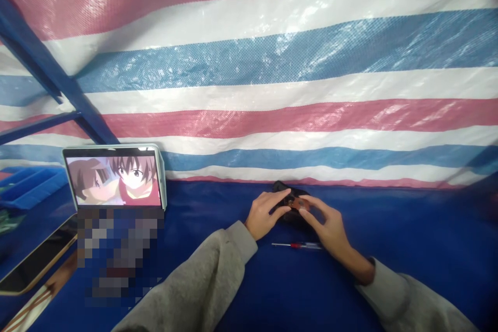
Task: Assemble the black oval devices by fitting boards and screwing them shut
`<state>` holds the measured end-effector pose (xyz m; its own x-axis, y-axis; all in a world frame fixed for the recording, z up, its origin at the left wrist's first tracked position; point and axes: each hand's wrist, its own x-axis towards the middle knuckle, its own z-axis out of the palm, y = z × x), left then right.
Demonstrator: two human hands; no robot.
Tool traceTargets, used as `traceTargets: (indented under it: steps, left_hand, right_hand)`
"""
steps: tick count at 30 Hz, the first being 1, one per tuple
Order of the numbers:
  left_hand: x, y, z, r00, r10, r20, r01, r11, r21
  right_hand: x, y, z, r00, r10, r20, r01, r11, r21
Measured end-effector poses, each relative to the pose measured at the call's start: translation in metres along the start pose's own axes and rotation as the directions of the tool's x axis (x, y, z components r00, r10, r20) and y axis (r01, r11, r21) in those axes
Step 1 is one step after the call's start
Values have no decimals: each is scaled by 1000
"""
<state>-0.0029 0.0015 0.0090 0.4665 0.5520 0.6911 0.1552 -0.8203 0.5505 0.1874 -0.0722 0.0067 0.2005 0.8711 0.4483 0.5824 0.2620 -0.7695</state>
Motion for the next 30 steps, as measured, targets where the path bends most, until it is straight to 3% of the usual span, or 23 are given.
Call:
traceTargets:
  steps: [6,15,22,30]
  left_hand:
    - [-4,-5,4,999,-4,48,4,1000,0]
    - [-5,-9,7,998,-19,68,19,1000,5]
    - [-1,-4,4,999,-36,-36,39,995,94]
    - [-2,-7,4,999,-12,-36,14,997,80]
  right_hand:
    - [1,-5,-2,994,56,92,-63,995,83]
    - [2,-7,0,989,46,137,-58,994,88]
    - [1,-7,3,997,63,43,-70,981,181]
    - [0,-4,6,998,50,25,-54,987,153]
